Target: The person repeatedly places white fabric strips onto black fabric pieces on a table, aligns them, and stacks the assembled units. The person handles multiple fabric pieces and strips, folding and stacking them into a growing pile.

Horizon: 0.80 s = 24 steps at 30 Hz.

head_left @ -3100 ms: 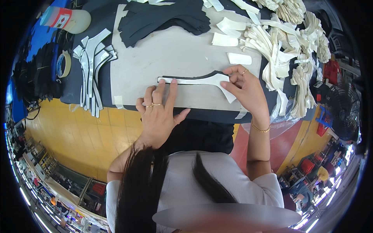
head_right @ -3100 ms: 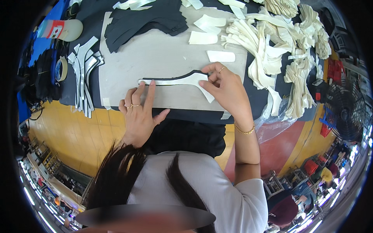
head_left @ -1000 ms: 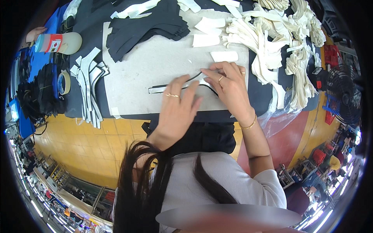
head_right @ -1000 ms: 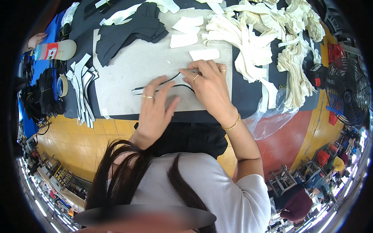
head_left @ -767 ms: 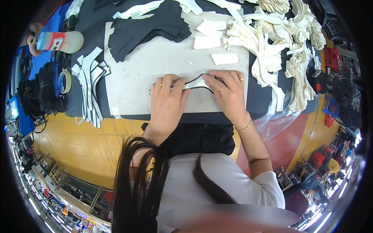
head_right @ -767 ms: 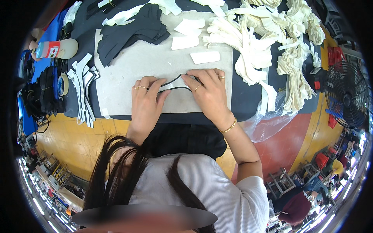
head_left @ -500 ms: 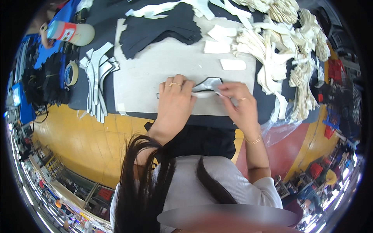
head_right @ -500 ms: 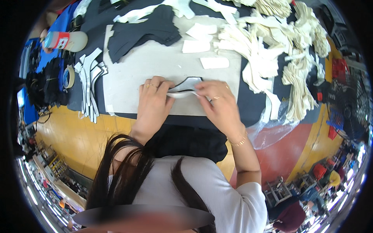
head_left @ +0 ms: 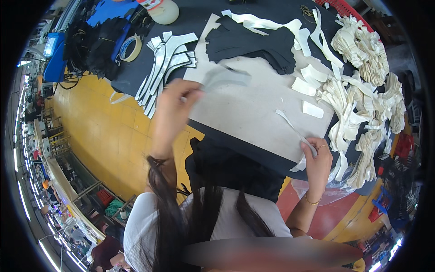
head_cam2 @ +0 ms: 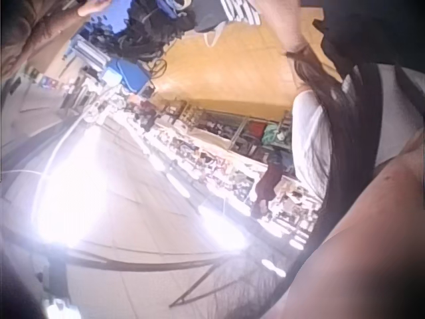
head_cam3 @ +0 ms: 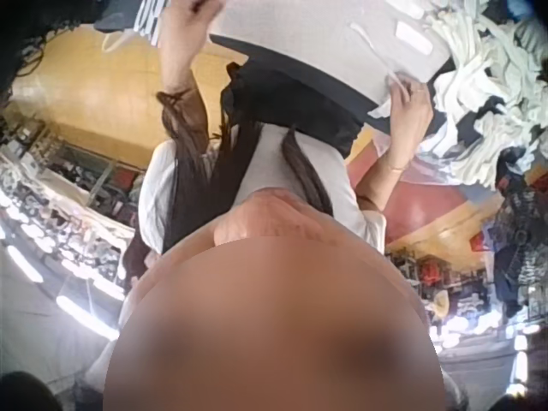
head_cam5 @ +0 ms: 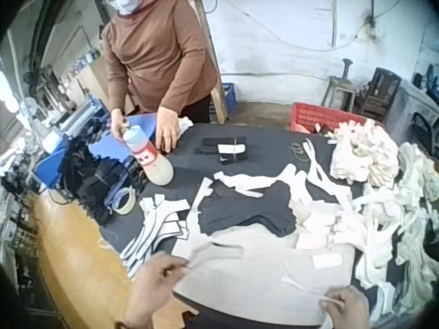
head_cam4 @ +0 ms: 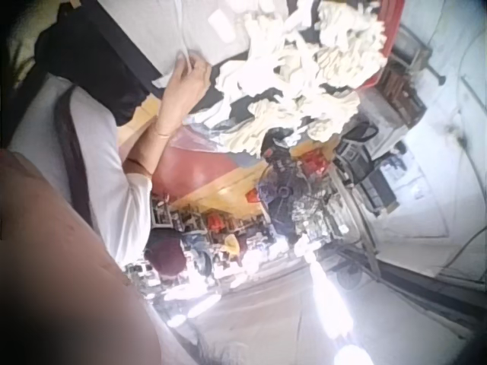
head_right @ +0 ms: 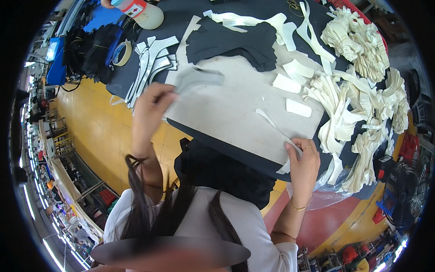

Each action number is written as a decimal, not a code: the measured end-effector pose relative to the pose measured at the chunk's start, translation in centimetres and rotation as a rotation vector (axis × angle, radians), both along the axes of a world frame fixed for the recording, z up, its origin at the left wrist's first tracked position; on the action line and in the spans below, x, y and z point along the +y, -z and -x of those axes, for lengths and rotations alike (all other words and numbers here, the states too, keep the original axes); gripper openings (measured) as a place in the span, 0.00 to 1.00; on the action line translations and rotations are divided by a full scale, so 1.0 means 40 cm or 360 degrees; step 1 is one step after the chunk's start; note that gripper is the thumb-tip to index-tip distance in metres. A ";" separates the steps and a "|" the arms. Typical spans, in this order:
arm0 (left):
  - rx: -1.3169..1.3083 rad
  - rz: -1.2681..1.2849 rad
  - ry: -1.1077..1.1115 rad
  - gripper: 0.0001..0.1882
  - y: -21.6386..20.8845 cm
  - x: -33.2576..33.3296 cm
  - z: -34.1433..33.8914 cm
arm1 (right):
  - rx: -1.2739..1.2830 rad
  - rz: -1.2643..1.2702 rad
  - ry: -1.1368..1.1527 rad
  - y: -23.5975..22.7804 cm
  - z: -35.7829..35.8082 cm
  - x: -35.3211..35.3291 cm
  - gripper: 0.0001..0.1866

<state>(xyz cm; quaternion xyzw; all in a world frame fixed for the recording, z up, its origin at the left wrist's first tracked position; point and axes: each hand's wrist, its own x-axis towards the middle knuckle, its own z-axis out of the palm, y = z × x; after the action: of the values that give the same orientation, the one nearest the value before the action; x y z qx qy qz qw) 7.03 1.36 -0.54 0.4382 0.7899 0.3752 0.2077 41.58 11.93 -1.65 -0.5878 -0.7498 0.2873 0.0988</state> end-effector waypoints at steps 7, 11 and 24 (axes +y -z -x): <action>0.1107 -0.0022 -0.0566 0.14 0.016 0.049 0.161 | -0.0039 -0.0302 -0.0275 0.009 0.071 0.025 0.11; 0.0426 -0.0298 0.0052 0.17 0.052 0.189 0.050 | 0.0076 -0.0245 -0.0360 0.025 0.104 0.042 0.08; 0.0671 -0.0414 0.0421 0.13 0.104 0.377 -0.050 | 0.0847 0.0576 0.0096 -0.037 0.038 0.033 0.04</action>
<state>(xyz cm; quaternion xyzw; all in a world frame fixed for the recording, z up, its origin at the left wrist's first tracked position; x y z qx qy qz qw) 9.01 16.43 -4.71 0.6290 0.6968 0.3436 0.0280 40.05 13.25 -0.15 -0.5221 -0.6166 0.5564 0.1939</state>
